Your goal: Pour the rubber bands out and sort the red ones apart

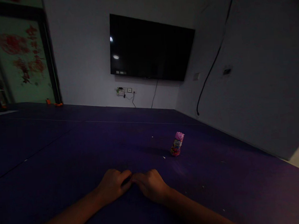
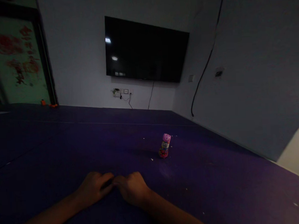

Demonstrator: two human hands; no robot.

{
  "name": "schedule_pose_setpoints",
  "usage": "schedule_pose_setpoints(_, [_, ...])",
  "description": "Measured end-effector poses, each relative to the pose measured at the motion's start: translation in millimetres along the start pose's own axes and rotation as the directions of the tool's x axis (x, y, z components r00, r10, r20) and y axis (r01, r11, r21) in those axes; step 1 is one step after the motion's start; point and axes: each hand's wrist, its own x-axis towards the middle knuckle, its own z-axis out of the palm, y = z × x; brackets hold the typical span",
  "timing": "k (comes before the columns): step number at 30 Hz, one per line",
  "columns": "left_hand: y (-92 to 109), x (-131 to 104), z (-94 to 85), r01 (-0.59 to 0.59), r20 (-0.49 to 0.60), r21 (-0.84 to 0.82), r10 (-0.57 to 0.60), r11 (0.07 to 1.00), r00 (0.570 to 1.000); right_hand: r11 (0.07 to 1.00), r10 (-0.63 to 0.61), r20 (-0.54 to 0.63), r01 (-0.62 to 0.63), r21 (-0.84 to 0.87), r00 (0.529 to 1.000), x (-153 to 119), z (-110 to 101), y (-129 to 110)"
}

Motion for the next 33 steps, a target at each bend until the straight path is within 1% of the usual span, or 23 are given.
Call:
schedule_pose_setpoints(4, [0, 0, -1.1, 0.001, -0.008, -0.01, -0.001, 1.0, 1.0, 1.0, 0.002, 0.015, -0.002, -0.003, 1.0, 0, -1, 0])
schedule_pose_setpoints(8, [0, 0, -0.6, 0.004, -0.003, -0.018, -0.004, 1.0, 1.0, 1.0, -0.001, 0.002, 0.001, 0.004, 1.0, 0, -2, -1])
schedule_pose_setpoints(14, [1, -1, 1.2, 0.011, -0.054, -0.012, -0.011, 1.0, 0.998, 1.0, 0.007, -0.003, -0.007, 0.002, 1.0, 1, -4, -2])
schedule_pose_setpoints(20, [0, 0, 1.1, 0.008, -0.03, -0.039, -0.009, 0.999, 1.0, 0.999, 0.004, 0.009, -0.004, 0.032, 1.0, 0, -6, -3])
schedule_pose_setpoints(23, [-1, 1, -0.4, 0.018, -0.039, -0.084, -0.021, 0.996, 0.999, 0.999, 0.007, -0.041, -0.005, 0.047, 0.999, 0, -5, -3])
schedule_pose_setpoints(25, [-1, 3, -2.2, 0.054, -0.053, -0.121, -0.06, 0.991, 0.997, 0.998, 0.028, -0.137, -0.02, 0.063, 0.99, 1, -5, 0])
schedule_pose_setpoints(26, [0, 3, -3.1, 0.079, -0.061, -0.139, -0.088, 0.987, 0.994, 0.997, 0.055, -0.212, -0.042, 0.066, 0.976, 2, -7, 4])
schedule_pose_setpoints(27, [0, 4, -3.9, 0.104, -0.069, -0.155, -0.116, 0.982, 0.991, 0.995, 0.096, -0.311, -0.08, 0.063, 0.945, 3, -9, 8])
schedule_pose_setpoints(28, [0, 4, -4.5, 0.127, -0.076, -0.166, -0.141, 0.978, 0.987, 0.99, 0.143, -0.42, -0.132, 0.056, 0.896, 4, -12, 14])
schedule_pose_setpoints(30, [1, 5, -4.7, 0.16, -0.084, -0.17, -0.176, 0.972, 0.981, 0.968, 0.221, -0.613, -0.246, 0.045, 0.758, 6, -20, 28])
schedule_pose_setpoints(31, [1, 5, -4.5, 0.17, -0.089, -0.164, -0.186, 0.972, 0.979, 0.95, 0.251, -0.681, -0.308, 0.039, 0.688, 6, -24, 37])
schedule_pose_setpoints(33, [1, 6, -3.5, 0.178, -0.095, -0.149, -0.193, 0.973, 0.977, 0.875, 0.331, -0.779, -0.482, 0.042, 0.533, 6, -34, 54])
